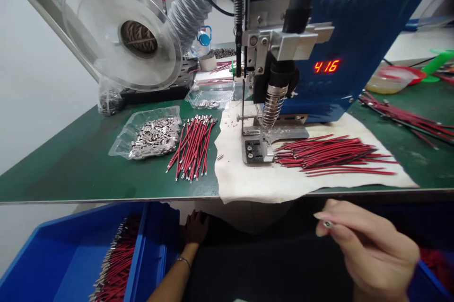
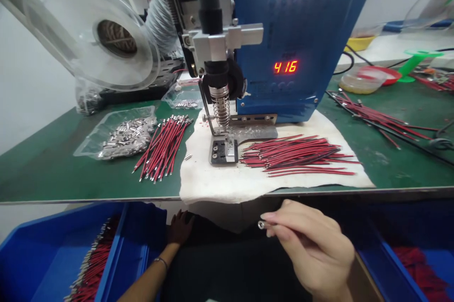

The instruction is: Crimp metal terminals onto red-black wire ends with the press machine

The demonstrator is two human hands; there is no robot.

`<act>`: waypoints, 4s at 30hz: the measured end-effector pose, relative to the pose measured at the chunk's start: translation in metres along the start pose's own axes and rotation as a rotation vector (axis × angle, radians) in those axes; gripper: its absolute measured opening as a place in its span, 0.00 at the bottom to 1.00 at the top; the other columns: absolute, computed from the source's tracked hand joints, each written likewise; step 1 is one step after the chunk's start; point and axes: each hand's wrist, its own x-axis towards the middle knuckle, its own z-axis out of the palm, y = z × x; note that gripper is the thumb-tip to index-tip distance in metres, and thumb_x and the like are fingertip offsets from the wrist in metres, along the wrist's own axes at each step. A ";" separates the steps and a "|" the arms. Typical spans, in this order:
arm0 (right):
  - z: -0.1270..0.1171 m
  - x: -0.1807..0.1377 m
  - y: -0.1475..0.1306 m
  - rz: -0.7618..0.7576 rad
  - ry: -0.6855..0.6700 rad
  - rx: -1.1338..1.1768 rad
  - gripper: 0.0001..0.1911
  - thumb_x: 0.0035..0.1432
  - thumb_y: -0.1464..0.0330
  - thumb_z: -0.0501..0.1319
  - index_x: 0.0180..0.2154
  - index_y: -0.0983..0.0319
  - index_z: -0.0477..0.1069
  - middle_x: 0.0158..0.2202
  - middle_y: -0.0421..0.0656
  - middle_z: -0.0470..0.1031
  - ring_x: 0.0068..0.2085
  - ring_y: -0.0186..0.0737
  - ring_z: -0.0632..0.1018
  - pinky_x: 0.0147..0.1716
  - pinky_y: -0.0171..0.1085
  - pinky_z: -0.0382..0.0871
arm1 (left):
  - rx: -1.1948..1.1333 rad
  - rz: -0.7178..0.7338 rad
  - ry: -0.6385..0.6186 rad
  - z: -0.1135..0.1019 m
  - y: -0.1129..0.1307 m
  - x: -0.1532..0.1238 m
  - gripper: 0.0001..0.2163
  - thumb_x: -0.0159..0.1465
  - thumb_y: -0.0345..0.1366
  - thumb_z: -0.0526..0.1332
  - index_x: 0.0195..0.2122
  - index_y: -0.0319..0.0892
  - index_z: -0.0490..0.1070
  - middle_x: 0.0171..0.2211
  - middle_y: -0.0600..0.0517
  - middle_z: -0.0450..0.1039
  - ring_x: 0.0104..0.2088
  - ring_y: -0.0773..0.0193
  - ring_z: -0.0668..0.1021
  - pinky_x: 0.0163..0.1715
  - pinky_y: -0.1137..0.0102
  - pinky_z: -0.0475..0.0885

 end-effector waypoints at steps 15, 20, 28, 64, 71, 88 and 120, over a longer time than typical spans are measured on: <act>-0.013 0.050 -0.019 -0.395 -0.163 -0.130 0.25 0.51 0.83 0.69 0.49 0.57 0.80 0.35 0.39 0.83 0.30 0.37 0.81 0.27 0.35 0.77 | -0.405 1.008 0.368 -0.063 0.083 -0.071 0.12 0.68 0.35 0.58 0.51 0.44 0.72 0.57 0.44 0.75 0.59 0.53 0.76 0.58 0.53 0.74; -0.015 0.050 -0.007 -0.348 -0.113 -0.190 0.26 0.51 0.83 0.70 0.49 0.54 0.80 0.37 0.38 0.84 0.33 0.38 0.83 0.33 0.36 0.79 | -0.613 1.486 0.652 -0.171 0.149 -0.138 0.12 0.64 0.38 0.61 0.48 0.48 0.67 0.44 0.52 0.83 0.44 0.59 0.82 0.52 0.54 0.75; -0.016 0.090 -0.005 -0.398 -0.116 -0.352 0.14 0.53 0.77 0.71 0.40 0.55 0.81 0.37 0.37 0.85 0.33 0.35 0.83 0.30 0.32 0.76 | -0.552 1.350 1.064 -0.303 0.181 -0.134 0.06 0.61 0.26 0.61 0.39 0.41 0.72 0.31 0.51 0.78 0.31 0.62 0.79 0.37 0.60 0.69; 0.020 0.164 0.012 -0.360 -0.591 -0.307 0.09 0.63 0.72 0.61 0.38 0.54 0.80 0.35 0.39 0.83 0.31 0.37 0.80 0.30 0.37 0.71 | -0.094 1.275 0.906 -0.321 0.215 -0.087 0.10 0.68 0.39 0.62 0.31 0.43 0.69 0.25 0.56 0.75 0.22 0.65 0.71 0.34 0.62 0.63; 0.019 0.164 0.014 -0.425 -0.591 -0.328 0.08 0.64 0.72 0.61 0.39 0.58 0.80 0.34 0.41 0.82 0.32 0.37 0.80 0.29 0.37 0.70 | -0.072 1.275 0.915 -0.321 0.217 -0.087 0.09 0.67 0.38 0.64 0.30 0.43 0.69 0.24 0.56 0.75 0.22 0.65 0.71 0.34 0.62 0.63; 0.019 0.164 0.015 -0.433 -0.590 -0.350 0.08 0.65 0.70 0.61 0.37 0.56 0.80 0.34 0.41 0.82 0.33 0.38 0.81 0.31 0.37 0.71 | -0.017 1.261 0.952 -0.321 0.215 -0.085 0.08 0.67 0.35 0.60 0.30 0.42 0.70 0.23 0.53 0.73 0.24 0.61 0.73 0.33 0.62 0.63; 0.017 0.163 0.016 -0.473 -0.587 -0.361 0.09 0.65 0.70 0.61 0.38 0.59 0.81 0.33 0.41 0.82 0.32 0.38 0.80 0.30 0.37 0.70 | -0.239 0.828 1.096 -0.320 0.212 -0.080 0.09 0.64 0.38 0.61 0.27 0.44 0.69 0.16 0.57 0.63 0.19 0.65 0.66 0.31 0.65 0.59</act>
